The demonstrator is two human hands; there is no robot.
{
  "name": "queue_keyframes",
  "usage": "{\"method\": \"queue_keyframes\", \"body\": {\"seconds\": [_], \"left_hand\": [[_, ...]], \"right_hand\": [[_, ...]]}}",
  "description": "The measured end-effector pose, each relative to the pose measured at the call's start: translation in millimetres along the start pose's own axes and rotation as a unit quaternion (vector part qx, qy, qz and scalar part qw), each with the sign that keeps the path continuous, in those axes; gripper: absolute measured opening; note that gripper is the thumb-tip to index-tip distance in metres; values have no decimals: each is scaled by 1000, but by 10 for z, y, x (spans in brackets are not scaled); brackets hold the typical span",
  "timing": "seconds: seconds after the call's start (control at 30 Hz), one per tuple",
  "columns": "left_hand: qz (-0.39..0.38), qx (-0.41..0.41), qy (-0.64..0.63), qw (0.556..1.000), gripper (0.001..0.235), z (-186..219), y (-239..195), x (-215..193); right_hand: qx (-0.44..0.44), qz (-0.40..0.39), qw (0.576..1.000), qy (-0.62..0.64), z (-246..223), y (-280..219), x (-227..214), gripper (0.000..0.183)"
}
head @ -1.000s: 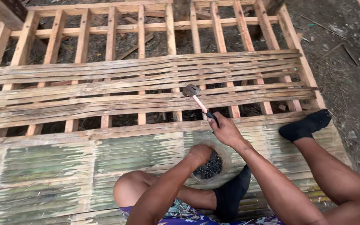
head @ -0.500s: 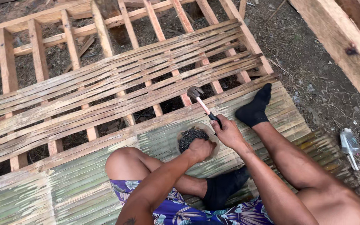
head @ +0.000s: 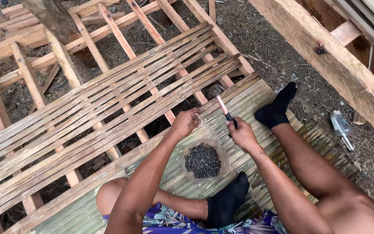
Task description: The person sits on a bamboo floor and uses a hammer to drive nails into a wooden lattice structure. They repeatedly pick up nails from a plastic bag and hammer them into the wood.
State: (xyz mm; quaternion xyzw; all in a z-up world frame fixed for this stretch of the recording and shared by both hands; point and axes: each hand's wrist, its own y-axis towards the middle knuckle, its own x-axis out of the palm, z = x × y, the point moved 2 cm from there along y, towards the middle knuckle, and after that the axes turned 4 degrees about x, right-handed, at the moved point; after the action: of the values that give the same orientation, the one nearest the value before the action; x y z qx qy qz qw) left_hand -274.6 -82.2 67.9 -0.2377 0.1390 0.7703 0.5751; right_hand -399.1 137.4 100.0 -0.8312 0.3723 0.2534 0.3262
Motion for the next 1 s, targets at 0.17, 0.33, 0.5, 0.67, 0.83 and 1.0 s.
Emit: {"method": "queue_keyframes", "body": {"seconds": [0.17, 0.33, 0.5, 0.67, 0.83, 1.0], "left_hand": [[149, -58, 52, 986, 20, -635, 663, 92], [201, 13, 281, 938, 18, -1004, 1229, 389], [104, -40, 319, 941, 29, -1210, 1352, 526], [-8, -84, 250, 965, 25, -1159, 1189, 408], [-68, -29, 332, 940, 25, -1177, 955, 187], [58, -93, 239, 965, 36, -959, 1122, 438]], "right_hand": [[16, -11, 1000, 6, 307, 303, 194, 32], [55, -8, 998, 17, 505, 625, 154, 32], [114, 26, 992, 41, 450, 867, 165, 35], [139, 35, 988, 65, 340, 1012, 228, 34], [100, 41, 994, 27, 298, 1234, 375, 36], [96, 63, 993, 13, 399, 1351, 430, 38]]}}
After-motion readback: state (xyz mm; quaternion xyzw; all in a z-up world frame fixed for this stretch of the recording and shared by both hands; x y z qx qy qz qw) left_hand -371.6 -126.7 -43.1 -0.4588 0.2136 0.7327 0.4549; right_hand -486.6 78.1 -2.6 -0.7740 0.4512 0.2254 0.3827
